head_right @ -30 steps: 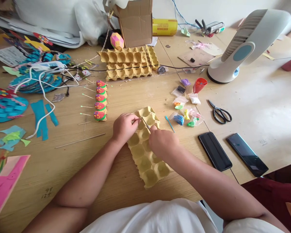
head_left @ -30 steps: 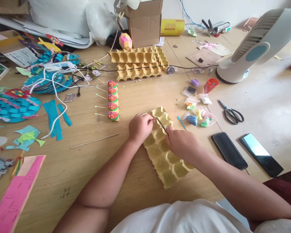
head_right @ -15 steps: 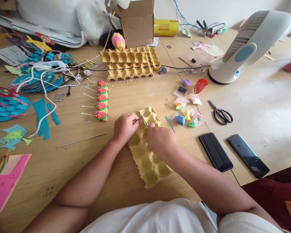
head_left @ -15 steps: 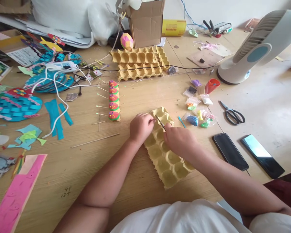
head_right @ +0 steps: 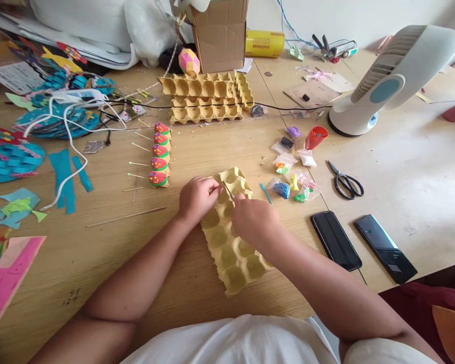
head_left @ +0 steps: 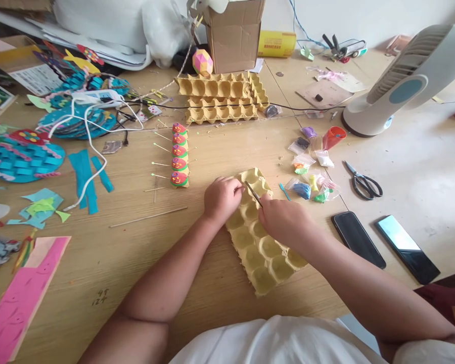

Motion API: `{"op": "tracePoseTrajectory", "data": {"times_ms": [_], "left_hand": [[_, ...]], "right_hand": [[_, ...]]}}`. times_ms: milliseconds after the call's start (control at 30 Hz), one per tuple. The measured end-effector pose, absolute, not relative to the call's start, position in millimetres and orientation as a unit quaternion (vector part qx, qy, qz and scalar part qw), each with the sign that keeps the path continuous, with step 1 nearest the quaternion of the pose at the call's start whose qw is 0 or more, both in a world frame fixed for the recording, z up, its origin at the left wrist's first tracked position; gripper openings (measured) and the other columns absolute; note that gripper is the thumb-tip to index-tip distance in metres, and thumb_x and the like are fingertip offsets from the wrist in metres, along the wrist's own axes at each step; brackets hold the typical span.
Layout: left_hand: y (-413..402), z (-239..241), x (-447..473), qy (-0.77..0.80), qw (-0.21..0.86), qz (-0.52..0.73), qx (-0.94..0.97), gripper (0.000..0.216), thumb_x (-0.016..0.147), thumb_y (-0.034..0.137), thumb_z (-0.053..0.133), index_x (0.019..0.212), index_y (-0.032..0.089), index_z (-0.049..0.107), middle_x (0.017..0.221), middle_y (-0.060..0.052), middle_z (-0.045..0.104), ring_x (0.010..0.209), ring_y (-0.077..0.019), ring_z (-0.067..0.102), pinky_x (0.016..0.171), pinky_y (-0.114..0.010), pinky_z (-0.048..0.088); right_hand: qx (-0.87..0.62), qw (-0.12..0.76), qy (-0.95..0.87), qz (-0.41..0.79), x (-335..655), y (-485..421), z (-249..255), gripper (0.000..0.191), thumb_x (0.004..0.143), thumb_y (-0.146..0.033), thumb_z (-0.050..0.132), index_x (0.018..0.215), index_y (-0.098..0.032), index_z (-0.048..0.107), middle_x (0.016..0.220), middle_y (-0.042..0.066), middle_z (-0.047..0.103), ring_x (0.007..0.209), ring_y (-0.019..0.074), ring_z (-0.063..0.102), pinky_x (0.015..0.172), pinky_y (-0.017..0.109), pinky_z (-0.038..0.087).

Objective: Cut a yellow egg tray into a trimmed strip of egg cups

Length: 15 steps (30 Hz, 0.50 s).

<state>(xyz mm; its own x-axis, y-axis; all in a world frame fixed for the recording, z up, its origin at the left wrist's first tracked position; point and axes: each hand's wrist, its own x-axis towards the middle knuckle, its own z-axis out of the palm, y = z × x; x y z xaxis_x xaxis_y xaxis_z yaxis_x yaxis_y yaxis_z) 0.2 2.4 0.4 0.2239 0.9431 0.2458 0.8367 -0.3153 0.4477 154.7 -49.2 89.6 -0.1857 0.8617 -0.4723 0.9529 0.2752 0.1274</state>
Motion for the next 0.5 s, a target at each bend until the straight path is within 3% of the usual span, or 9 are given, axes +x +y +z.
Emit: {"op": "tracePoseTrajectory", "data": {"times_ms": [300,500], "left_hand": [[1,0,1,0.581,0.104,0.247,0.768,0.016,0.091,0.030,0.063,0.078,0.024,0.071,0.085,-0.004,0.075,0.085,-0.0236,0.064,0.068,-0.034,0.039],[1,2,1,0.579,0.106,0.242,0.771,0.016,0.091,0.030,0.063,0.078,0.024,0.071,0.086,-0.004,0.075,0.086,-0.0236,0.064,0.070,-0.034,0.040]], "right_hand": [[0.612,0.214,0.752,-0.122,161,-54,87,0.033,0.106,-0.027,0.036,0.123,-0.008,0.056,0.089,0.016,0.075,0.086,0.0296,0.077,0.066,0.031,0.053],[0.609,0.216,0.757,-0.096,158,-50,85,0.035,0.106,-0.025,0.035,0.125,-0.005,0.055,0.094,0.021,0.074,0.089,0.0305,0.077,0.066,0.033,0.053]]}}
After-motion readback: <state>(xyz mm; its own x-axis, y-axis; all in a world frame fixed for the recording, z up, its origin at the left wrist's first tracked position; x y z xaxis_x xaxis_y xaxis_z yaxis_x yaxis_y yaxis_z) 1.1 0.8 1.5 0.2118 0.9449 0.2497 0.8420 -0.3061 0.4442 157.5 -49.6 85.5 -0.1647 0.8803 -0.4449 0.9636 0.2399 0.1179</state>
